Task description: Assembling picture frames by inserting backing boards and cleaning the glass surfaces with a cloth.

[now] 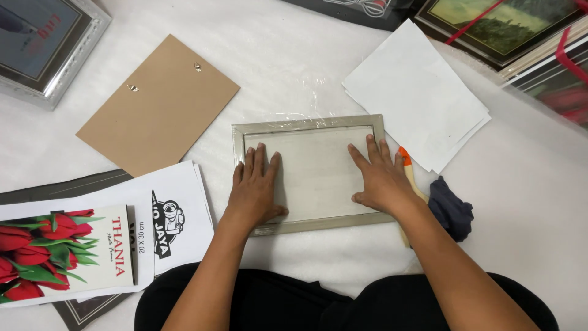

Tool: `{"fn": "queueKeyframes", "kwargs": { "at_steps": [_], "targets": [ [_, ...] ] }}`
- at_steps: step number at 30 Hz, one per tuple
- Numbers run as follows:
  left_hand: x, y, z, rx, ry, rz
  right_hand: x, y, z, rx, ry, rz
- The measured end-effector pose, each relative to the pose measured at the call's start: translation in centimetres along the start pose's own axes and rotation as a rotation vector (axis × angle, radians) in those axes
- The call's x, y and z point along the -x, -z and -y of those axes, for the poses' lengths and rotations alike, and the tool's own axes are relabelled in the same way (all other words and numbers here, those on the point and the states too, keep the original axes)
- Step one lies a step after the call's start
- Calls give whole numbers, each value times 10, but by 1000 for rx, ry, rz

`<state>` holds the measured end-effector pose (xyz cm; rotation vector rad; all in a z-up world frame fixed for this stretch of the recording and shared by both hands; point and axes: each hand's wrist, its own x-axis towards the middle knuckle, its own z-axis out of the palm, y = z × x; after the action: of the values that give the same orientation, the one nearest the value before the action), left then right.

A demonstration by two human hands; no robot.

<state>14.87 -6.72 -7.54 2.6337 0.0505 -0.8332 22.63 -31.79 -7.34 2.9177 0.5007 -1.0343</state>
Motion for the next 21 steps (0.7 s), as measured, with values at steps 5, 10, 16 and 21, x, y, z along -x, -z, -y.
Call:
{"fn": "queueKeyframes", "kwargs": {
  "at_steps": [5, 10, 16, 21],
  "targets": [
    [-5, -2, 3, 7, 21, 3, -9, -12, -11, -1, -17, 14],
    [-1, 2, 1, 27, 38, 0, -11, -14, -11, 3, -15, 15],
    [-4, 2, 4, 48, 48, -53, -11, -14, -10, 11, -21, 8],
    [-7, 3, 5, 56, 59, -45, -14, -18, -12, 15, -22, 33]
  ]
}}
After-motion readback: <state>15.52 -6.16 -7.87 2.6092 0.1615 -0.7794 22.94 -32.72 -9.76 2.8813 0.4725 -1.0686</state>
